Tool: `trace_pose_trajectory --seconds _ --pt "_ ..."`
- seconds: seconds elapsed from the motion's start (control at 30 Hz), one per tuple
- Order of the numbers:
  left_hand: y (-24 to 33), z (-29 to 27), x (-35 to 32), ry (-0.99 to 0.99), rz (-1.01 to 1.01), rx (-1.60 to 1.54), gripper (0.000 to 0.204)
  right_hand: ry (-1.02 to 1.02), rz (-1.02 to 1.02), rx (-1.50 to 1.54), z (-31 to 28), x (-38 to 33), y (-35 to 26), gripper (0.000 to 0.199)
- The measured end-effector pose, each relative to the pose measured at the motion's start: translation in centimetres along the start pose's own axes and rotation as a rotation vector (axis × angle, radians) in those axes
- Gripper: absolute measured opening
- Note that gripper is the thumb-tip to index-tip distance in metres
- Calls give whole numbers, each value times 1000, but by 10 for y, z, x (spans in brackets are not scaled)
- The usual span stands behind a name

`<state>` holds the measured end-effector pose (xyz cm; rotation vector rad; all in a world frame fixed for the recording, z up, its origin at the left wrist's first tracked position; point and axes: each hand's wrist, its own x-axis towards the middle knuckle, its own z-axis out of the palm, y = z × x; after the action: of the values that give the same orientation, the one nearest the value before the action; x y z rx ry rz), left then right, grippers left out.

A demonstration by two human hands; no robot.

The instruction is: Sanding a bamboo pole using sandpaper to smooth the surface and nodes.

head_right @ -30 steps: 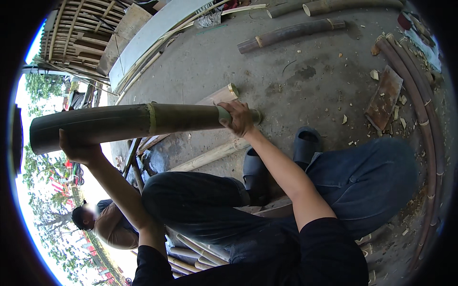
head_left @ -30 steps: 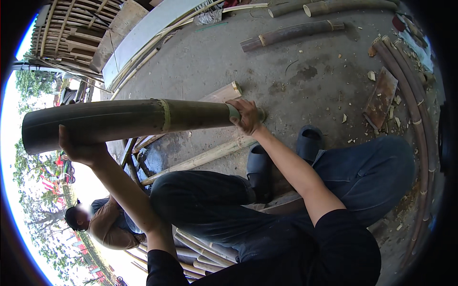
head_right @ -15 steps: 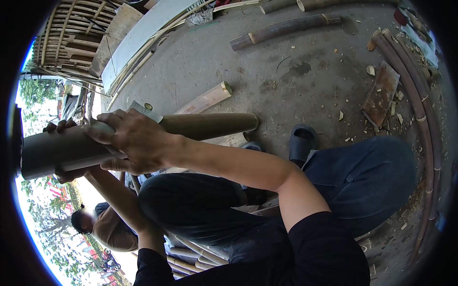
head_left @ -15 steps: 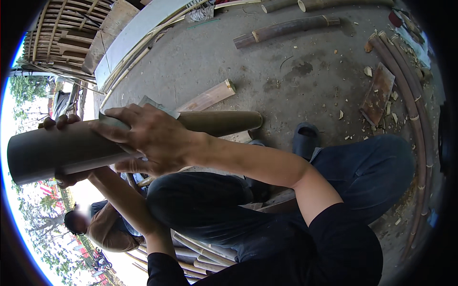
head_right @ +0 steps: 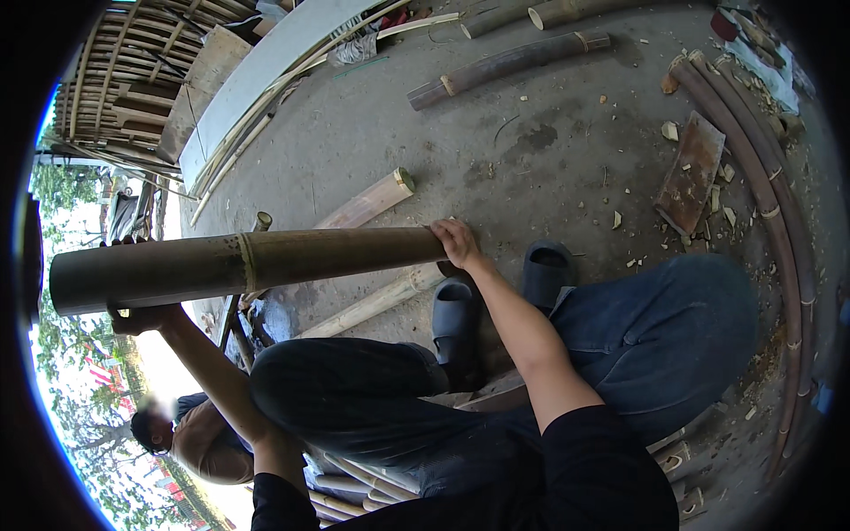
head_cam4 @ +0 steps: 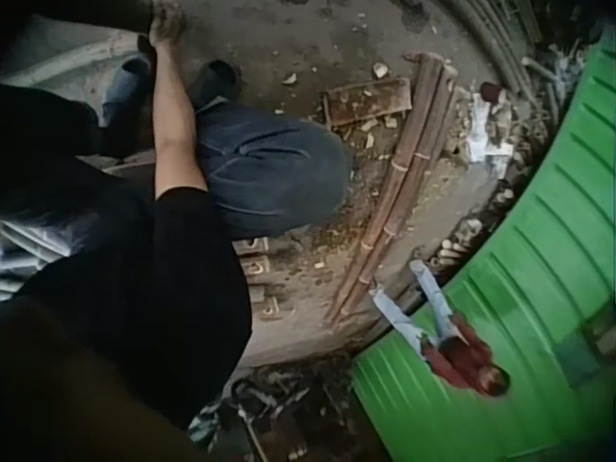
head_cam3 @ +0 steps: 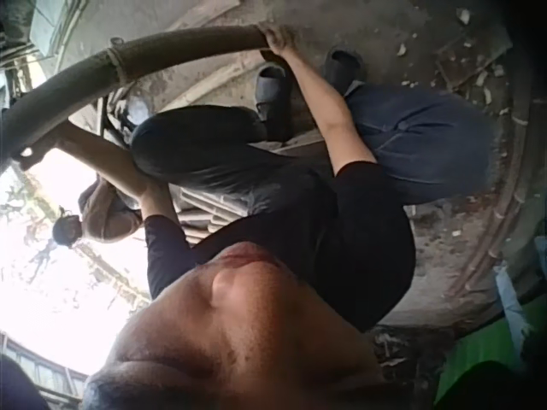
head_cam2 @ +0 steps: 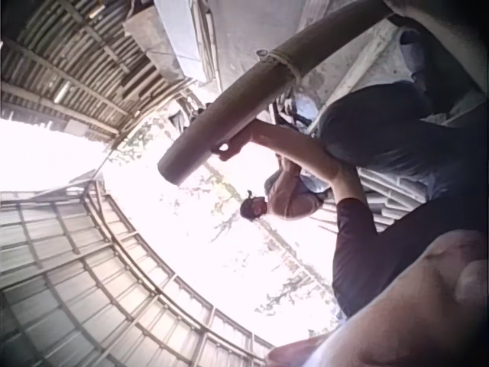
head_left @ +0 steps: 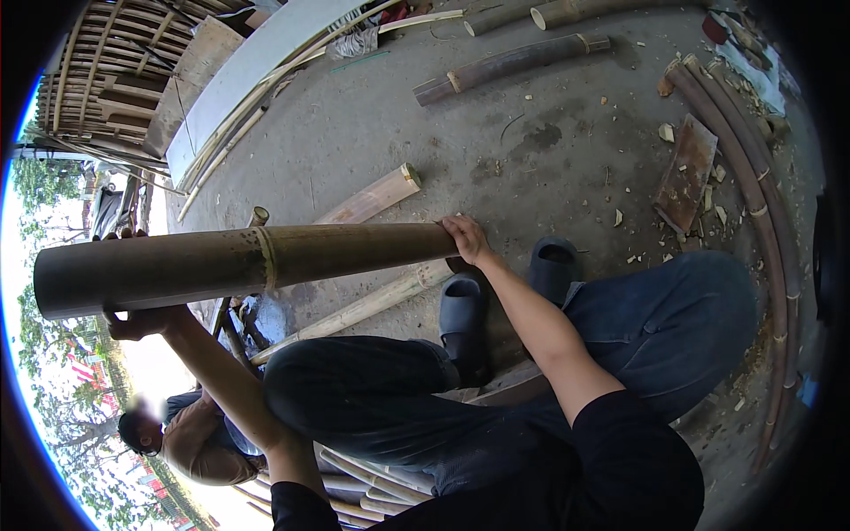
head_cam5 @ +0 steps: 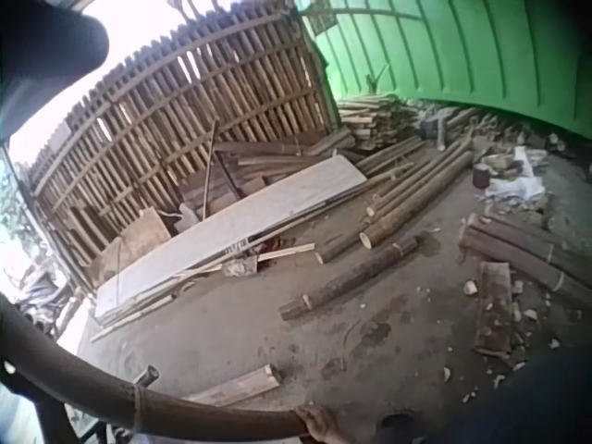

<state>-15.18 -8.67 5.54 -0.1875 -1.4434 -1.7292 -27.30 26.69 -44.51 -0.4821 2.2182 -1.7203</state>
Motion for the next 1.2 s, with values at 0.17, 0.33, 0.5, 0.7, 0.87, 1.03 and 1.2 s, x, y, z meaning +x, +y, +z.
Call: trace_pose_trajectory --seconds 0.17,0.33,0.5,0.7,0.87,1.03,1.2 --pt "-2 6 -1 321 -21 195 85 228 -129 54 12 -16 -3 53" --pt "10 14 5 461 -112 394 52 283 -79 -55 12 -22 -14 51" --pt "29 37 -6 402 -197 239 49 370 -83 -8 23 -29 -31 55" --pt "28 98 -30 121 -17 121 74 331 -278 243 19 -4 -126 54" --pt "6 132 -35 86 55 411 91 75 -535 396 -8 5 -257 66" --pt "2 127 -30 359 29 353 65 -150 -896 302 -11 -12 -326 71" --pt "2 107 -25 434 -30 351 59 64 -659 -11 -3 -7 -265 79"
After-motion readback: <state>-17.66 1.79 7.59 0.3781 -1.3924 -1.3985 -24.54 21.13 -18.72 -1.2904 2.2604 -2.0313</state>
